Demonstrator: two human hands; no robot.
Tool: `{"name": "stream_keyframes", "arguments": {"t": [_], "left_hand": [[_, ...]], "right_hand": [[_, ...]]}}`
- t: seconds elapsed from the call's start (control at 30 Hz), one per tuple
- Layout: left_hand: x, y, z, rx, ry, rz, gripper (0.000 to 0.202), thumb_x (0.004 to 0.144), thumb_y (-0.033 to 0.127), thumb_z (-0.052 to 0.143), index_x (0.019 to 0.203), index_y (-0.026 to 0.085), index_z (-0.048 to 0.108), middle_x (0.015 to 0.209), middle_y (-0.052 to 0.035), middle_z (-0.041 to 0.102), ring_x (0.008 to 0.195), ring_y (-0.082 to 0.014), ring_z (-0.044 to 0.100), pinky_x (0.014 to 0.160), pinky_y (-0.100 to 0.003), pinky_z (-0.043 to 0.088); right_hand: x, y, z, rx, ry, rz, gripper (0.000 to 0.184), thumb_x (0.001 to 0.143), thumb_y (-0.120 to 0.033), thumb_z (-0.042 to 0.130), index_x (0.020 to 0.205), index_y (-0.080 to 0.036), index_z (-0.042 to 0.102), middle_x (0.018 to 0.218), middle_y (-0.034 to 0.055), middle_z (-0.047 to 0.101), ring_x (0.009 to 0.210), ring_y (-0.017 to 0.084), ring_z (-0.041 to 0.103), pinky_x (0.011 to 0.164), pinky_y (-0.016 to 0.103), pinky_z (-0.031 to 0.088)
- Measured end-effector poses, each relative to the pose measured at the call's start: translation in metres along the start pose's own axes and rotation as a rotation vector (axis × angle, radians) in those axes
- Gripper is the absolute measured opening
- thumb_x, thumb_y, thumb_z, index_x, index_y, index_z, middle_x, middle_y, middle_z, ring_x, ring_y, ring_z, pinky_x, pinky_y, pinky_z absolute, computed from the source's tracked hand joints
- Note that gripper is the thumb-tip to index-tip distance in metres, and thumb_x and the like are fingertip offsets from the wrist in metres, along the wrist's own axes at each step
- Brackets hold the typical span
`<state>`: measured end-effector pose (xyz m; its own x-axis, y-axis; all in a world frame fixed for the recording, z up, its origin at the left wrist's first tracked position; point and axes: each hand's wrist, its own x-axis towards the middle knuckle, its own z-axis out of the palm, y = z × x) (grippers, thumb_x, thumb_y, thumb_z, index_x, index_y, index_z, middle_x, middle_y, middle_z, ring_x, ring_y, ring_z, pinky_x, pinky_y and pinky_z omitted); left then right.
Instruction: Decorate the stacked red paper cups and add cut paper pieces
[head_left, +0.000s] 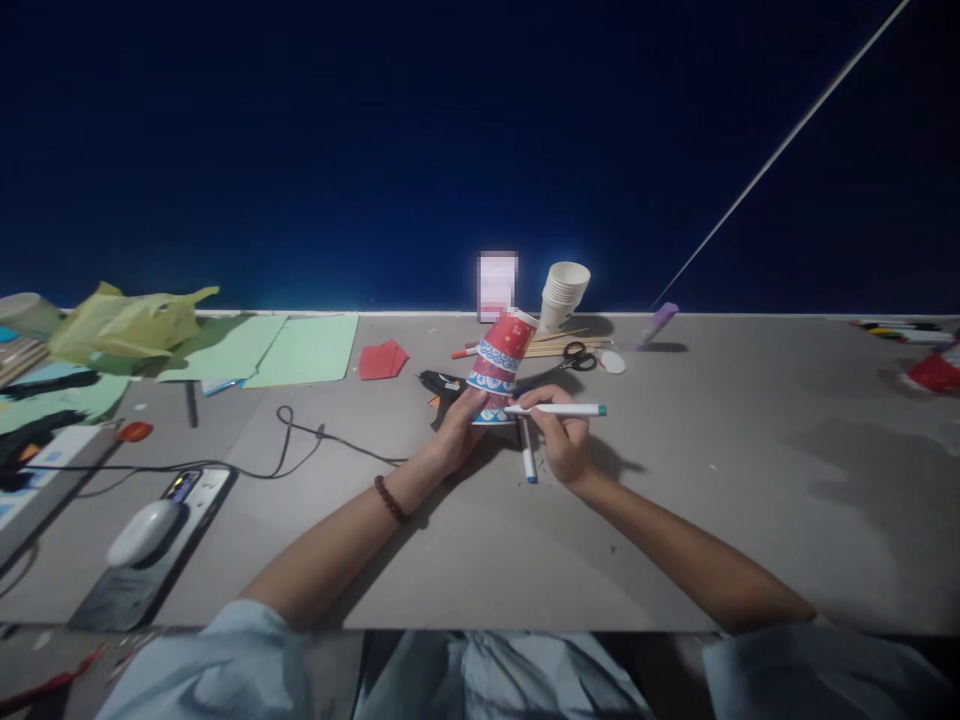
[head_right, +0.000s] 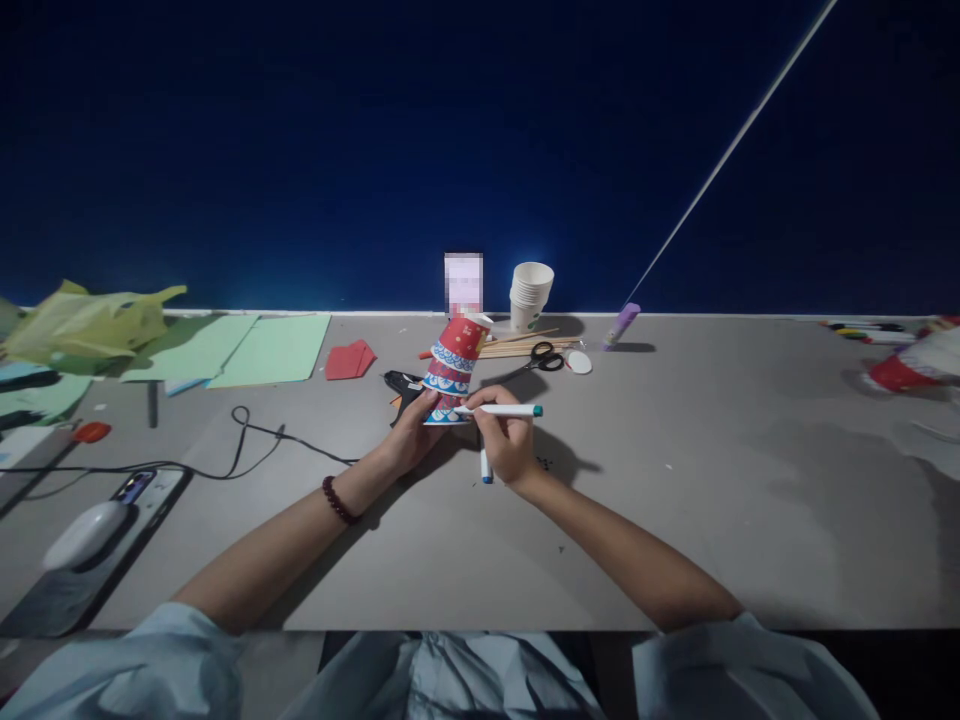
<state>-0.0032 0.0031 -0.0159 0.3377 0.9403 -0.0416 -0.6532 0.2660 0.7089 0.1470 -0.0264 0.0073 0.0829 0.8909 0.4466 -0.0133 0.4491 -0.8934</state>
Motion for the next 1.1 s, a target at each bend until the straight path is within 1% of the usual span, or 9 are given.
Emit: {"name": "stream_keyframes", "arguments": {"t": [0.2,0.43,0.63,0.83,1.1], "left_hand": [[-0.0004,0.0007,-0.0001,-0.014,-0.022,-0.011,0.035,0.081,0.037,0.073,0.106,0.013,0.067,0.096,-0.0087,0.073,0.087,-0.0203,0.068,0.085,-0.031,0.049],[-0.0013,0.0030,0.0033,-0.020,-0.007,-0.020,0.033,0.080,0.038,0.074,0.102,0.015,0.068,0.093,-0.0069,0.074,0.088,-0.0218,0.068,0.087,-0.034,0.048],[-0.0014,0.0035,0.0037,-0.036,0.007,-0.034,0.035,0.079,0.038,0.074,0.102,0.013,0.067,0.093,-0.0085,0.073,0.086,-0.0215,0.068,0.087,-0.033,0.048],[-0.0020,0.0040,0.0039,-0.028,0.003,-0.039,0.038,0.078,0.039,0.075,0.104,0.013,0.067,0.095,-0.0079,0.073,0.088,-0.0203,0.068,0.088,-0.032,0.047],[-0.0022,0.0045,0.0046,-0.020,0.019,-0.041,0.036,0.078,0.039,0.075,0.103,0.016,0.067,0.093,-0.0068,0.073,0.089,-0.0221,0.068,0.088,-0.034,0.048]], "right_hand": [[0.0002,-0.0016,-0.0009,-0.046,0.006,-0.022,0.011,0.084,-0.021,0.054,0.079,-0.023,0.063,0.079,0.0011,0.067,0.077,0.019,0.064,0.072,0.032,0.051],[-0.0014,0.0014,-0.0025,-0.090,0.000,-0.048,0.011,0.084,-0.019,0.053,0.081,-0.022,0.063,0.079,0.0014,0.067,0.076,0.018,0.063,0.071,0.032,0.050],[-0.0006,0.0011,-0.0021,-0.082,-0.002,-0.021,0.012,0.084,-0.019,0.052,0.079,-0.023,0.063,0.079,0.0008,0.066,0.076,0.018,0.064,0.070,0.031,0.050],[0.0002,0.0003,-0.0022,-0.106,-0.002,-0.025,0.011,0.084,-0.020,0.053,0.079,-0.022,0.063,0.077,0.0006,0.065,0.071,0.017,0.062,0.066,0.030,0.049],[-0.0005,0.0026,-0.0033,-0.124,-0.009,-0.030,0.011,0.083,-0.020,0.053,0.080,-0.023,0.063,0.078,0.0014,0.066,0.076,0.019,0.062,0.070,0.032,0.049]]}}
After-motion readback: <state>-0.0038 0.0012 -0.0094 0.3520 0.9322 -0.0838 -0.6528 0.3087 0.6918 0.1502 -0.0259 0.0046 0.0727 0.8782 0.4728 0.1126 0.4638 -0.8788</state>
